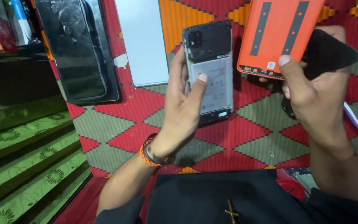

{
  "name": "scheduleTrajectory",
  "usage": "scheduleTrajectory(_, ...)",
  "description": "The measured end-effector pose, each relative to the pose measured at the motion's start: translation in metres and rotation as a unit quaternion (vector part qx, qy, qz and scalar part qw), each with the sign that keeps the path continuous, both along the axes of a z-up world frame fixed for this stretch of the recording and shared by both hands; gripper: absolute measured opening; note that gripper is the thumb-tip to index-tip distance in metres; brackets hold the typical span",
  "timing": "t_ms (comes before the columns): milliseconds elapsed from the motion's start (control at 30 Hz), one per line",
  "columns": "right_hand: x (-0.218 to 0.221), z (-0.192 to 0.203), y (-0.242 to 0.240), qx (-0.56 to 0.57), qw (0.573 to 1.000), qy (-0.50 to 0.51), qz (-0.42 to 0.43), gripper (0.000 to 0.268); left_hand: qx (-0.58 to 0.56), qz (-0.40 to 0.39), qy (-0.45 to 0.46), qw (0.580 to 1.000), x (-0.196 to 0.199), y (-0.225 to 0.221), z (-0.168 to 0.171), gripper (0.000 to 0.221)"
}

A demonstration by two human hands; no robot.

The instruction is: Prying open a smartphone and cleaning the back cover with a toothbrush.

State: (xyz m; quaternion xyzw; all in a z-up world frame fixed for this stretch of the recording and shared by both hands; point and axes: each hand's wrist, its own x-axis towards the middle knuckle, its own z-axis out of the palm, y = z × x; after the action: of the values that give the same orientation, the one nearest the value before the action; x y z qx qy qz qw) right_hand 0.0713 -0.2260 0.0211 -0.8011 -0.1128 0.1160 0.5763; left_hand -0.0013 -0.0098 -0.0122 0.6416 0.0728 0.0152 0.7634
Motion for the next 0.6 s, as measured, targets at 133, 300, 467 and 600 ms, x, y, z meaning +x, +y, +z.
scheduleTrajectory(133,0.006,-0.015,-0.009,-0.034,0.998,-0.048,0.021,0.03,-0.037,-0.017,0.004,0.999,0.0,0.001,0.001,0.067)
scheduleTrajectory(300,0.007,-0.009,-0.009,-0.115,0.992,-0.051,0.018,0.035,0.208,-0.013,0.015,0.978,0.006,0.014,0.009,0.074)
scheduleTrajectory(467,0.012,0.001,-0.01,-0.194,0.978,-0.01,0.073,0.037,0.314,-0.012,-0.011,0.949,0.005,0.02,0.012,0.074)
scheduleTrajectory(600,0.012,0.01,-0.015,-0.333,0.935,-0.002,0.126,0.068,0.364,0.001,-0.034,0.931,0.005,0.019,0.014,0.064)
